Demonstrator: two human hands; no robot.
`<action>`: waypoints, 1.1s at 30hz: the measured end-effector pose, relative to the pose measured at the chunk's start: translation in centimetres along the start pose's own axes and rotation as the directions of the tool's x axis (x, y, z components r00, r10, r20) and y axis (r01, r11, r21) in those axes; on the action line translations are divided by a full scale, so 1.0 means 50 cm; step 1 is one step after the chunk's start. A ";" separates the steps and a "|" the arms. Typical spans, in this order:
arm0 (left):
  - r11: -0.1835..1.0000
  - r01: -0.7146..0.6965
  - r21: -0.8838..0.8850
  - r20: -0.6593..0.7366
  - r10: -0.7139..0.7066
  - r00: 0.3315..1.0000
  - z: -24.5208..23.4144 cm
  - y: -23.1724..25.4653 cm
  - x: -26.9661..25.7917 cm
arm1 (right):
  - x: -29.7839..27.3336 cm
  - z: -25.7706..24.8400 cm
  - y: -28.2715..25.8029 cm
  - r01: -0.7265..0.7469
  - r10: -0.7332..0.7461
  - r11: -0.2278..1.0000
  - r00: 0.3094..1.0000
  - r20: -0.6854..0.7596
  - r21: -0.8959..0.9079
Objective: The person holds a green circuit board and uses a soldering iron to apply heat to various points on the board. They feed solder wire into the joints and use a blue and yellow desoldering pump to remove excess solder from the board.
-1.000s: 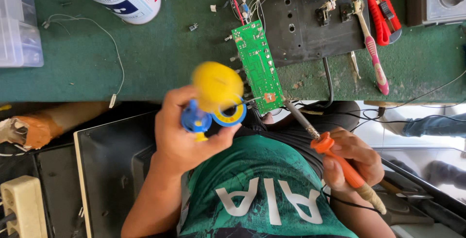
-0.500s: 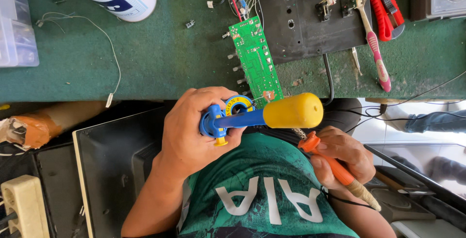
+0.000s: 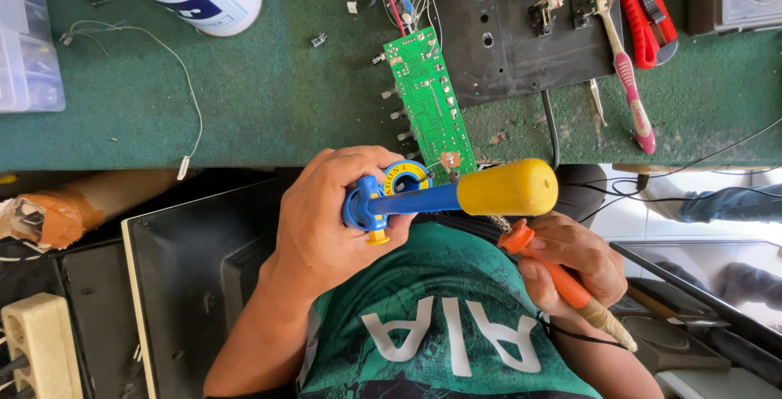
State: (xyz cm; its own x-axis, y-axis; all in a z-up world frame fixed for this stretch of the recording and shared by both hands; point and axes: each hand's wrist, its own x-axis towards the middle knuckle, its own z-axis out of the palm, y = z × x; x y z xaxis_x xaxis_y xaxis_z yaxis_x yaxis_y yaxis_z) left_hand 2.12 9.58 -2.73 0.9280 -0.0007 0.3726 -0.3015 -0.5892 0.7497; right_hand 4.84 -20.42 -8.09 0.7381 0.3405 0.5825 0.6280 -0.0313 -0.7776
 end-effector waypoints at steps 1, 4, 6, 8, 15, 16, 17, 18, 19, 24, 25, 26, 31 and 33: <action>1.000 0.000 0.001 -0.001 0.000 1.000 -0.001 0.001 0.000 | -0.002 0.000 0.002 0.001 -0.001 1.000 1.000 0.000 0.001; 1.000 0.013 -0.013 0.000 -0.013 1.000 -0.002 0.004 0.003 | -0.005 -0.001 0.004 0.005 -0.005 1.000 1.000 -0.004 0.020; 0.999 0.040 -0.005 -0.004 -0.041 0.999 -0.003 0.006 0.004 | -0.001 0.001 0.000 -0.014 0.013 0.999 1.000 0.004 0.047; 1.000 0.030 -0.005 -0.006 -0.030 1.000 -0.004 0.008 0.005 | -0.003 0.001 0.005 -0.004 0.004 0.999 1.000 -0.003 0.051; 1.000 0.025 0.013 0.003 -0.025 1.000 0.004 0.002 -0.002 | -0.006 0.002 -0.002 -0.036 0.036 0.999 0.999 -0.006 0.025; 1.000 0.025 0.012 0.002 -0.026 1.000 0.004 0.002 -0.001 | -0.010 0.002 0.002 -0.036 0.037 0.999 0.999 -0.005 0.025; 1.000 0.020 0.008 -0.003 -0.020 1.000 0.004 0.003 -0.001 | -0.013 0.002 0.006 -0.024 0.025 0.999 0.999 -0.021 0.034; 1.000 0.014 0.006 -0.010 -0.014 1.000 0.004 0.003 0.000 | -0.016 0.003 0.012 -0.010 0.012 0.999 0.999 -0.036 0.043; 1.000 0.014 0.007 -0.012 -0.014 1.000 0.001 0.007 0.001 | -0.014 0.003 0.009 -0.009 0.010 0.999 0.999 -0.035 0.044; 0.993 0.098 -0.060 -0.210 -0.109 0.972 -0.006 0.015 0.006 | -0.015 0.004 0.009 -0.016 0.018 0.999 0.999 -0.034 0.043; 0.993 0.097 -0.059 -0.211 -0.108 0.972 -0.010 0.012 0.009 | -0.017 0.005 0.014 -0.015 0.016 0.999 0.999 -0.033 0.043; 0.984 0.179 0.004 -0.278 -0.171 0.945 -0.013 0.010 0.010 | -0.019 0.006 0.017 -0.003 0.005 0.999 0.999 -0.047 0.044; 0.898 0.409 0.159 -0.370 -0.330 0.868 -0.021 -0.037 0.016 | -0.021 0.007 0.018 0.010 -0.006 0.998 0.998 -0.057 0.060; 0.879 0.457 0.137 -0.390 -0.376 0.841 -0.022 -0.045 0.015 | -0.021 0.008 0.012 -0.019 0.021 0.999 0.998 -0.061 0.037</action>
